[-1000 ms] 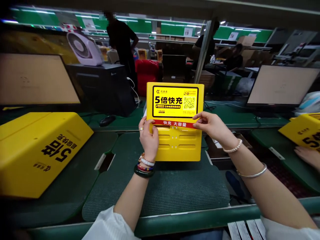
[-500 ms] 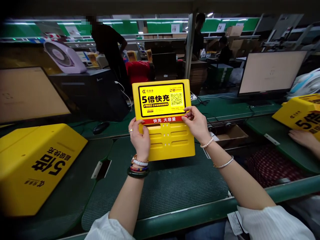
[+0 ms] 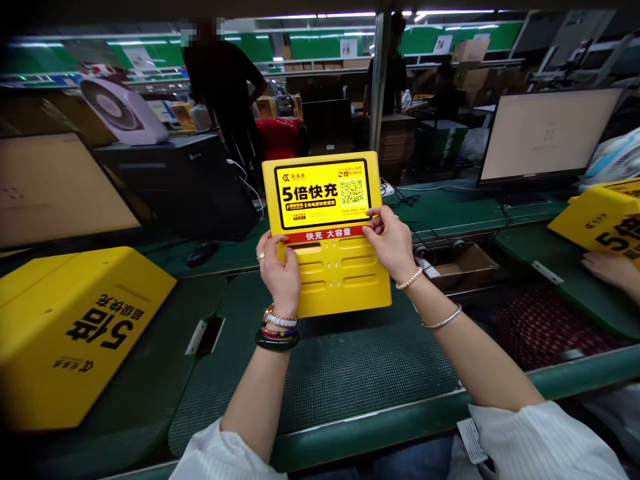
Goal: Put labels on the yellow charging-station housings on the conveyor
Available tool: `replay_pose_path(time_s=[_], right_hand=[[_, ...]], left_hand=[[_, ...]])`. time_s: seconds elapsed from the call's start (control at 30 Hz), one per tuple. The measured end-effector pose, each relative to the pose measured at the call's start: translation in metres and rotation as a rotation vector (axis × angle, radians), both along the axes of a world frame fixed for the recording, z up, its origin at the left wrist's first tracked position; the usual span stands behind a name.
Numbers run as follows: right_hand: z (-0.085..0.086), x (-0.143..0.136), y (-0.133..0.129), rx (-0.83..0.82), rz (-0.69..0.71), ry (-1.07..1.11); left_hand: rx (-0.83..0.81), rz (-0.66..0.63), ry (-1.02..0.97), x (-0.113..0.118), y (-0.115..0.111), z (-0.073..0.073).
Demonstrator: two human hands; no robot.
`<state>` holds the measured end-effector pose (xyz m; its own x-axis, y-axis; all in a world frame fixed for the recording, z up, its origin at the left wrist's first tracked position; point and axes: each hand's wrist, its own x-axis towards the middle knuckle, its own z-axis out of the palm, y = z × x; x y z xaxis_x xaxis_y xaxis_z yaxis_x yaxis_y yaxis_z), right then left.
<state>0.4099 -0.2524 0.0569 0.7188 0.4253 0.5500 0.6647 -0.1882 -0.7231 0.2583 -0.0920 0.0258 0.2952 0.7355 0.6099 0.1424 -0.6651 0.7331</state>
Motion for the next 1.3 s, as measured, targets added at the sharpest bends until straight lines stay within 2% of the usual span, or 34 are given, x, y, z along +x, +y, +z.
replay_pose_path(time_s=[0.5, 0.67, 0.77, 1.03, 1.3], right_hand=[[0.003, 0.001, 0.001, -0.019, -0.008, 0.023], [0.003, 0.009, 0.002, 0.097, 0.108, 0.166], [0.003, 0.013, 0.002, 0.113, 0.137, 0.221], [0.007, 0.003, 0.002, -0.005, 0.011, 0.075], [0.004, 0.003, 0.003, -0.005, -0.007, 0.031]], left_hand=[[-0.003, 0.004, 0.001, 0.001, 0.002, -0.002], [-0.01, 0.002, 0.005, 0.0, 0.001, -0.002], [-0.016, -0.002, 0.005, -0.001, 0.001, -0.002], [-0.015, 0.0, 0.008, 0.0, 0.002, -0.002], [-0.009, 0.003, 0.005, 0.001, 0.002, -0.001]])
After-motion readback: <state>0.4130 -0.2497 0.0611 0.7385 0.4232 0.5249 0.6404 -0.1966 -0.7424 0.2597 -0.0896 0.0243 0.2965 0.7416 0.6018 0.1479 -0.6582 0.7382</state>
